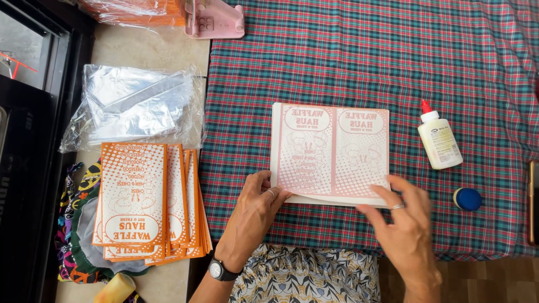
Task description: Fold and crease paper sleeves for food packaging
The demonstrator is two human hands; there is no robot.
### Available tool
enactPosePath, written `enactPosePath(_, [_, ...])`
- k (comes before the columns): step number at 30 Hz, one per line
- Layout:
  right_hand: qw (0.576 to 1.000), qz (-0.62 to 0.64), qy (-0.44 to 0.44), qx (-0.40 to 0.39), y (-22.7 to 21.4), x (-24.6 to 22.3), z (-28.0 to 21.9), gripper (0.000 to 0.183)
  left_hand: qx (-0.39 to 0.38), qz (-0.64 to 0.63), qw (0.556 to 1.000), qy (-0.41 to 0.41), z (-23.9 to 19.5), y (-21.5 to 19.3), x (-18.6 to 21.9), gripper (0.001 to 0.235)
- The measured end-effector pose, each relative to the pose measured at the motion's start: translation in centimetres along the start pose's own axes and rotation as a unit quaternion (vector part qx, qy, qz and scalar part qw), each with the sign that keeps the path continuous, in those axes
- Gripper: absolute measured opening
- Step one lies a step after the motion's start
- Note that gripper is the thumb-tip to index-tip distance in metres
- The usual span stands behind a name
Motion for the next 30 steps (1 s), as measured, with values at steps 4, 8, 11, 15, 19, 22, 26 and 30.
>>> enactPosePath(4, [0.997, 0.018, -0.078, -0.014, 2.0, -2.4, 0.6, 0.052, 0.005, 0.003, 1.0, -0.002, 0.0, 0.2, -0.2, 0.032])
enactPosePath(8, [0.989, 0.073, -0.122, -0.024, 2.3, -4.2, 1.6, 0.025, 0.003, 0.007, 1.0, 0.007, 0.0, -0.1, -0.1, 0.033])
enactPosePath(11, [0.989, 0.082, -0.126, -0.01, 2.9, -4.0, 1.6, 0.016, -0.001, 0.003, 1.0, 0.028, -0.2, -0.3, -0.1, 0.028])
enactPosePath(15, [0.989, 0.083, -0.119, -0.001, 2.7, -4.3, 1.8, 0.013, -0.024, -0.024, 0.999, 0.022, -1.1, -0.6, -0.9, 0.044])
enactPosePath(19, [0.99, 0.079, -0.117, -0.005, 3.1, -4.1, 1.7, 0.013, -0.007, -0.06, 0.998, 0.011, -1.3, -0.9, -1.4, 0.037])
enactPosePath(22, [0.99, 0.085, -0.111, 0.002, 2.9, -4.1, 1.7, 0.01, 0.0, -0.072, 0.997, 0.028, -1.2, -1.3, -1.3, 0.033])
enactPosePath(26, [0.991, 0.089, -0.095, -0.015, 3.1, -3.8, 1.7, 0.014, 0.015, -0.056, 0.997, 0.042, -1.2, -1.4, -1.5, 0.028])
enactPosePath(30, [0.991, 0.102, -0.086, -0.017, 3.4, -3.6, 1.8, 0.012, 0.02, -0.055, 0.997, 0.04, -1.0, -1.7, -1.2, 0.016])
Point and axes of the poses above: each hand's wrist, its own z-axis towards the middle knuckle, its own y-axis out of the palm, x = y × z, the point moved 3 cm from there along z, towards the middle knuckle, and after that the axes turned 9 degrees about y, right-handed, at the moved point
